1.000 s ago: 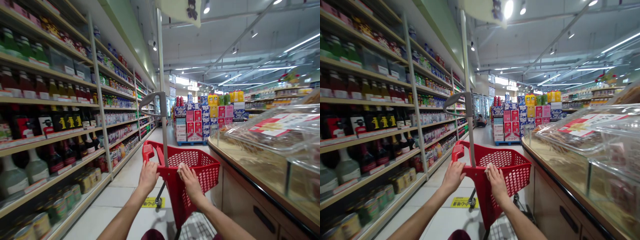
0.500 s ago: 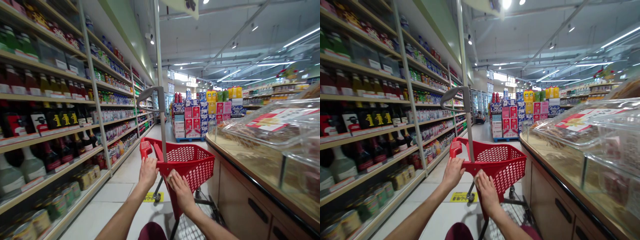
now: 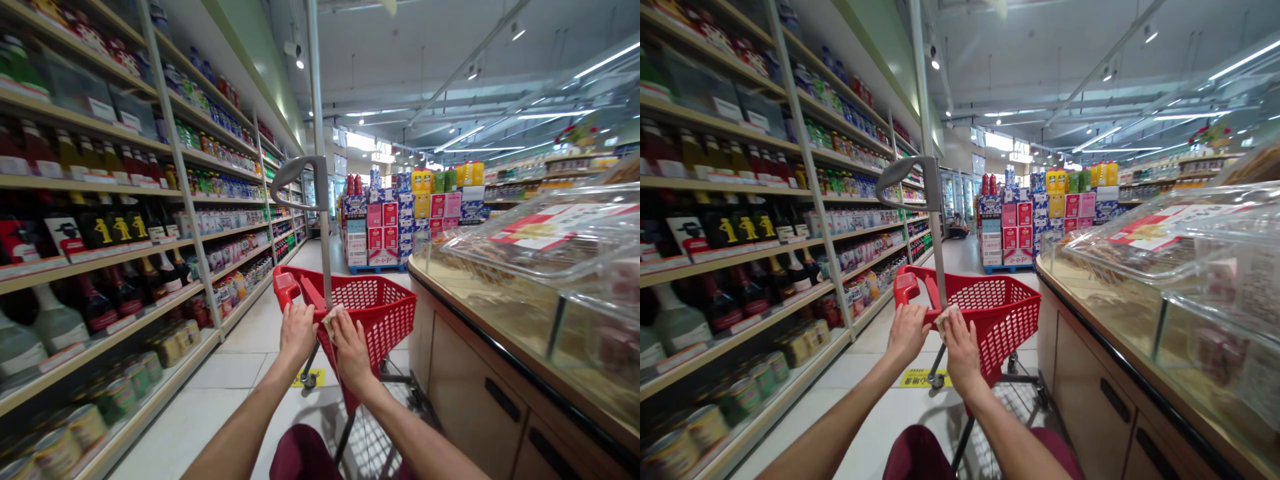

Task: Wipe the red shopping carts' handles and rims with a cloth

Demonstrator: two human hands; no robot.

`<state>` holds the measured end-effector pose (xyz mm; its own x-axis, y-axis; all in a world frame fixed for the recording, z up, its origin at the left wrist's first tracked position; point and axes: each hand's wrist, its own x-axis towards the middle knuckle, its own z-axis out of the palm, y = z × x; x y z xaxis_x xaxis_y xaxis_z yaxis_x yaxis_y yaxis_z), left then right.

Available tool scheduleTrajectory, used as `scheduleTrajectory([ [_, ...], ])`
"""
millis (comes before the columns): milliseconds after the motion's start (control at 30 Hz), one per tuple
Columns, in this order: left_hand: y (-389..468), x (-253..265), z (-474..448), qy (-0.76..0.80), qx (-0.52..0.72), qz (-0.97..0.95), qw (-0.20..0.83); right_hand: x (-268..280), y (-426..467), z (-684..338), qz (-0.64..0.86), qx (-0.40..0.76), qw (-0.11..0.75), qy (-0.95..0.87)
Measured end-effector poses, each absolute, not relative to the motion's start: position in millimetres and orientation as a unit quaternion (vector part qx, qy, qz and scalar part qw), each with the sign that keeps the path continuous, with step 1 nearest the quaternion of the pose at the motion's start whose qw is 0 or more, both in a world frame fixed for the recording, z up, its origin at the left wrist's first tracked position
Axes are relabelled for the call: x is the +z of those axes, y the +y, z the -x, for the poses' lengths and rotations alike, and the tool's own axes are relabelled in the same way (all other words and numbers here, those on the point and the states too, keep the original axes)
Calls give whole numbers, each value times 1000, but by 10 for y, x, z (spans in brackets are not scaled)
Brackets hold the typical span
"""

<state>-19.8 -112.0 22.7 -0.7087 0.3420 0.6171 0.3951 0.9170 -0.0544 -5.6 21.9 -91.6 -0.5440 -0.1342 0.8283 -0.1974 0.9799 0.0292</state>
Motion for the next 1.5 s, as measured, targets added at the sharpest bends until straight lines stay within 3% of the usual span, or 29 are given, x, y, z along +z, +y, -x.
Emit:
scheduleTrajectory([
  [200, -1091, 236, 157, -922, -37, 200, 330, -1403, 379, 48, -155, -1, 374, -914],
  [433, -982, 264, 104, -929, -46, 191, 312, -844, 288, 193, -88, 95, 487, -864],
  [667, -869, 237, 79, -924, -80, 233, 293, -1397, 482, 156, -91, 89, 455, -881],
  [900, -605, 173, 137, -888, -193, 311, 277, -459, 545, 263, -128, 221, 508, -823],
  [1033, -584, 327, 229, -892, -210, 314, 249, -222, 665, 234, -117, 285, 487, -817],
  [1200, -789, 428, 444, -941, -110, 230, 223, -2, 856, 130, -198, 255, 427, -845],
  [1500, -584, 378, 254, -936, -62, 290, 187, 283, 896, -27, -179, 201, 398, -877],
])
